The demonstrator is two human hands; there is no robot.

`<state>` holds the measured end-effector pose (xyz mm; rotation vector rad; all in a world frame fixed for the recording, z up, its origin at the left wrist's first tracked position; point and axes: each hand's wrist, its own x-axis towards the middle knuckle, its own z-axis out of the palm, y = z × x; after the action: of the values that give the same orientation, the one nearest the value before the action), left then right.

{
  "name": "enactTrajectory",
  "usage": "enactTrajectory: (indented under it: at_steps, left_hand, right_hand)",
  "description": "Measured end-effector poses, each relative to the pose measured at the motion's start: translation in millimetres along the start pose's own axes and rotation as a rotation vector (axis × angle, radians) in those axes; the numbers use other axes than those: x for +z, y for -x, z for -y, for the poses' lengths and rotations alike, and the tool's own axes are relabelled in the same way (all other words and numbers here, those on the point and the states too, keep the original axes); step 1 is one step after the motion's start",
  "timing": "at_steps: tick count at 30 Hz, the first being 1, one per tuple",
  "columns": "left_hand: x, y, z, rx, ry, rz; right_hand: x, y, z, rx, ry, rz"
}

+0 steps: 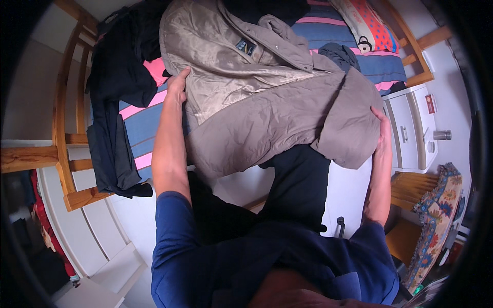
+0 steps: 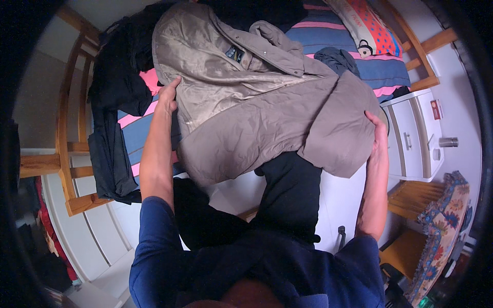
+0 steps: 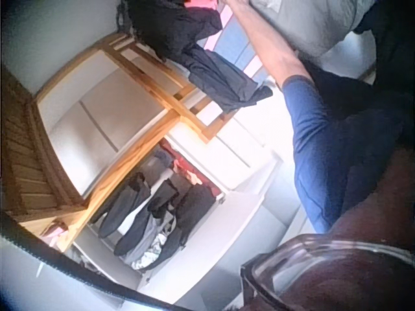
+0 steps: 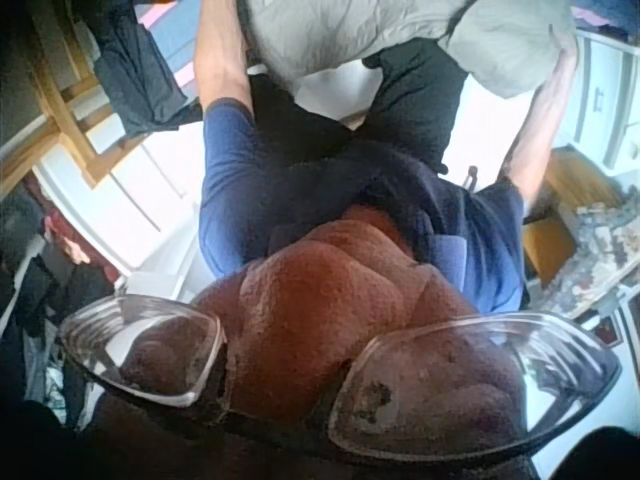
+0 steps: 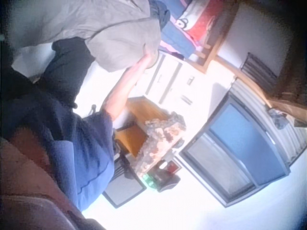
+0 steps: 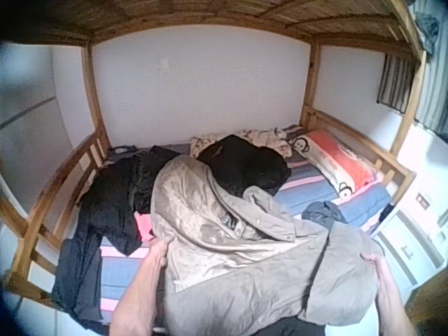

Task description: The person folds a jacket and a pair of trousers on a bed, buttoning and zipping the items before folding them and placing the folded items into an open drawer.

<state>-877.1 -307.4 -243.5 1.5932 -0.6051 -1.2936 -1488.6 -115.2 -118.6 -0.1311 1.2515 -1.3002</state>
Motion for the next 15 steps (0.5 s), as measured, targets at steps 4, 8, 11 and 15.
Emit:
enactTrajectory:
  at_steps: [4, 8, 11, 15]
  left_hand:
    - [-27, 23, -22, 0.069, 0.184, 0.083]
    - [-87, 92, -57, 0.392, 0.390, -0.099]
    - [-127, 143, -67, 0.457, 0.666, 0.000]
    - [-157, 247, -61, 0.541, 0.868, 0.051]
  right_hand:
    - [40, -21, 9, 0.028, 0.056, 0.088]
    - [94, -60, 26, -0.042, 0.202, 0.183]
    - [170, -29, 75, -0.353, 0.352, 0.131]
    - [274, 42, 132, -0.253, 0.466, 0.487]
